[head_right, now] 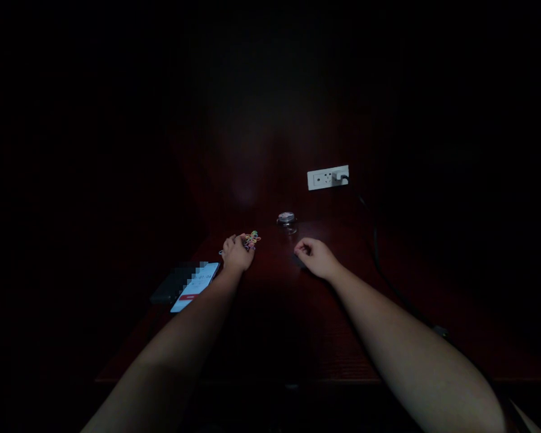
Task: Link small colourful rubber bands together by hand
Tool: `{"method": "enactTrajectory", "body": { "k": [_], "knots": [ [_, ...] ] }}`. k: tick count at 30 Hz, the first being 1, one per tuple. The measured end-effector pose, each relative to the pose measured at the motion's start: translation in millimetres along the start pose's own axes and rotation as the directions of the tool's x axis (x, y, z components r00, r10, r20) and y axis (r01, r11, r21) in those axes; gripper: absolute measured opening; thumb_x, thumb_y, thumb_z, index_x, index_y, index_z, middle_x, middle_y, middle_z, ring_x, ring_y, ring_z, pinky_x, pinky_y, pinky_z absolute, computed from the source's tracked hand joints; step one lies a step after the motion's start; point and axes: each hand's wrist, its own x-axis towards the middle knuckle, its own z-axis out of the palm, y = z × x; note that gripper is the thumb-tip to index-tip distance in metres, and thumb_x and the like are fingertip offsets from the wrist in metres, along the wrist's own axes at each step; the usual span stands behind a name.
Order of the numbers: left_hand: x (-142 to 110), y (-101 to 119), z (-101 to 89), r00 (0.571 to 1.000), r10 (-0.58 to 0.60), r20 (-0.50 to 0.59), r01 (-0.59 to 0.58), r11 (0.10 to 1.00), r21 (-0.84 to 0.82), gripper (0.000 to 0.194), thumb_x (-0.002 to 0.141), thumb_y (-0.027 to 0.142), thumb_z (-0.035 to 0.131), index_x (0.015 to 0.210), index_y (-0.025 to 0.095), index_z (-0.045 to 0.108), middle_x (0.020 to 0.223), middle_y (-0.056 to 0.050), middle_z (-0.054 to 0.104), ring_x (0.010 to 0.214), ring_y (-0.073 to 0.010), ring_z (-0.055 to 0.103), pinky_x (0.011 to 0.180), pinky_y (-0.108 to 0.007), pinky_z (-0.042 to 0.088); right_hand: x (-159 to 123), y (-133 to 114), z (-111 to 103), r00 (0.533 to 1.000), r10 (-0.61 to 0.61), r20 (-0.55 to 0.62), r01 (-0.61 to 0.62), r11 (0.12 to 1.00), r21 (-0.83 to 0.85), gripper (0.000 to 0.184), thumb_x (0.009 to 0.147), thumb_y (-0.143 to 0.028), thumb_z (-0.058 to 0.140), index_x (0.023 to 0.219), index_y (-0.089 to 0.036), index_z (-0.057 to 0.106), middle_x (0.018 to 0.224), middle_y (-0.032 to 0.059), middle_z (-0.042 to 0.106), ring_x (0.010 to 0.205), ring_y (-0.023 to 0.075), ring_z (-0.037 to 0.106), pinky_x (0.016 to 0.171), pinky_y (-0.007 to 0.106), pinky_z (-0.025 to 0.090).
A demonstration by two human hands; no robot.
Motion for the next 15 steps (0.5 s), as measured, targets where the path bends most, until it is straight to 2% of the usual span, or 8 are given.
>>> {"method": "enactTrajectory", "body": {
  "k": [3,4,6,8,10,15],
  "knots": [
    [12,-1,5.9,0.996,-0.043,0.079,0.042,0.999,0.008,0.065,0.076,0.05,0.052,0.135,0.029,0.036,0.151,-0.007,0.02,0.136,-0.0373,0.016,0.106,-0.055,0.021,0,1,0,1.0,0.008,0.006,-0.008,1.0,0.0,0.02,0.079,-0.032,0.051,0.078,-0.015,0.061,0.073,0.0037,0.063,0.063,0.014,0.054,0.059,0.025,0.042],
    [17,-2,7.7,0.993,-0.052,0.109,0.051,0.999,0.011,0.066,0.076,0.052,0.051,0.136,0.031,0.036,0.151,-0.006,0.02,0.136,-0.0382,0.017,0.105,-0.057,0.02,1,1,0,1.0,0.011,0.008,-0.011,1.0,0.002,0.019,0.079,-0.031,0.051,0.078,-0.015,0.061,0.074,0.0039,0.063,0.064,0.014,0.054,0.059,0.025,0.043],
    [24,-4,10.6,0.99,-0.04,0.138,0.038,0.999,0.013,0.06,0.078,0.051,0.048,0.134,0.031,0.04,0.146,-0.008,0.032,0.133,-0.0374,0.025,0.104,-0.056,0.022,1,1,1,1.0,0.011,0.008,-0.011,1.0,0.007,0.019,0.079,-0.03,0.05,0.078,-0.015,0.061,0.075,0.0041,0.063,0.065,0.0141,0.055,0.059,0.025,0.043],
    [29,-6,12.5,0.994,-0.025,0.105,0.026,1.0,-0.007,0.051,0.081,0.047,0.046,0.128,0.029,0.048,0.134,-0.011,0.046,0.124,-0.0352,0.038,0.099,-0.052,0.03,1,0,1,1.0,0.006,0.01,-0.006,1.0,0.006,0.018,0.079,-0.03,0.05,0.078,-0.015,0.061,0.074,0.0037,0.062,0.065,0.0137,0.053,0.059,0.025,0.042],
    [31,-9,13.3,0.998,-0.014,0.065,0.016,0.999,-0.032,0.041,0.083,0.04,0.045,0.121,0.028,0.055,0.123,-0.012,0.053,0.115,-0.0323,0.046,0.094,-0.048,0.037,0,-1,2,1.0,0.006,0.016,-0.006,1.0,0.007,0.018,0.079,-0.03,0.05,0.077,-0.015,0.061,0.071,0.0029,0.061,0.062,0.013,0.051,0.057,0.024,0.041],
    [31,-17,11.8,1.0,0.026,0.01,-0.025,0.997,-0.074,0.031,0.086,0.027,0.042,0.112,0.026,0.059,0.112,-0.009,0.058,0.104,-0.0218,0.054,0.092,-0.033,0.04,-1,-4,2,1.0,0.006,0.024,-0.007,1.0,0.029,0.018,0.077,-0.031,0.052,0.076,-0.015,0.061,0.067,0.0015,0.057,0.059,0.0119,0.049,0.055,0.023,0.039]
  ]
}}
